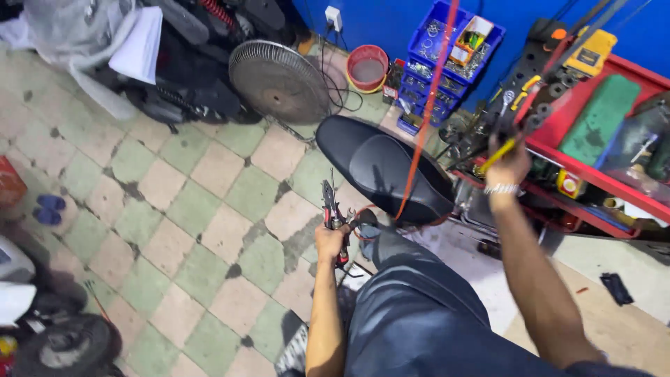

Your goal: The person works on the engine of a grey scooter with the seat removed, using a wrench to tighten components. They then move to a tool rack to organize and hang various tools, including pliers and scissors, before returning to the scooter to reattach the seat and close the storage compartment.

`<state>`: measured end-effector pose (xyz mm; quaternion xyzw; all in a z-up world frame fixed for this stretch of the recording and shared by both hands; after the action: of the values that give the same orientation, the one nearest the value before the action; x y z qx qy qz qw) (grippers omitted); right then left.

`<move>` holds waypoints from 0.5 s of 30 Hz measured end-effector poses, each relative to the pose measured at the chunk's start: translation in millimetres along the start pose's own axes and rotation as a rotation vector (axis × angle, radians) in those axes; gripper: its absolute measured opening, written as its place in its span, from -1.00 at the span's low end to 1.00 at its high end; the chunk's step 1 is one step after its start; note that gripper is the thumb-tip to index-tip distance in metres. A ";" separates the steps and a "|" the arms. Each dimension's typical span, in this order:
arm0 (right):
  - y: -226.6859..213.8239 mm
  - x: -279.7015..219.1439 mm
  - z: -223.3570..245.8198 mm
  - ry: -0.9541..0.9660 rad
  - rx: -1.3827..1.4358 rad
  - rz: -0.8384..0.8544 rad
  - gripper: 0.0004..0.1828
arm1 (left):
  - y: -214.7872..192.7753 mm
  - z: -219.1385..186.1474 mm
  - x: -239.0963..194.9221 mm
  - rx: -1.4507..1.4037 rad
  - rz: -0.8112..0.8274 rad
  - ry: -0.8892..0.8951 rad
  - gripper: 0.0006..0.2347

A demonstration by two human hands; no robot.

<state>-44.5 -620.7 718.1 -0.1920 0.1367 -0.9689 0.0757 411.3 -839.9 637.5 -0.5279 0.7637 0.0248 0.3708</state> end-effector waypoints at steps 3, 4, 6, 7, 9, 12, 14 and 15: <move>75.8 60.9 -7.1 0.030 0.177 0.141 -0.60 | -40.2 -35.9 39.1 0.044 0.030 0.005 -0.84; 104.2 83.1 1.9 0.012 0.207 0.205 -0.62 | -49.6 -55.7 52.0 0.046 0.046 0.017 -0.85; 149.8 88.5 57.7 0.087 0.154 0.244 -0.62 | -62.6 -66.6 91.7 0.046 0.045 0.039 -0.84; 172.9 85.3 82.4 0.169 0.099 0.294 -0.50 | -71.8 -67.6 107.8 0.044 0.038 0.048 -0.83; 235.2 97.8 49.8 0.242 0.238 0.298 -0.56 | -82.0 -88.0 124.3 0.056 0.058 0.069 -0.83; 325.4 107.0 36.0 0.317 0.322 0.377 -0.57 | -91.5 -98.6 166.4 0.073 0.088 0.083 -0.83; 370.0 94.4 71.1 0.324 0.264 0.423 -0.52 | -100.3 -111.6 192.4 0.091 0.112 0.088 -0.83; 390.9 79.5 107.8 0.331 0.408 0.473 -0.64 | -105.8 -121.7 200.1 0.066 0.130 0.082 -0.83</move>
<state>-38.1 -1033.8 727.0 0.0236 -0.0085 -0.9499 0.3117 399.3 -1096.6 644.5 -0.4653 0.8113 0.0017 0.3539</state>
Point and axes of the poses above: each hand's wrist, its own x-axis towards the middle knuckle, its own y-axis out of the palm, z = x × y, the point moved 7 cm from there along x, towards the middle knuckle, and after that the axes turned 3 degrees about x, right-handed, at the moved point
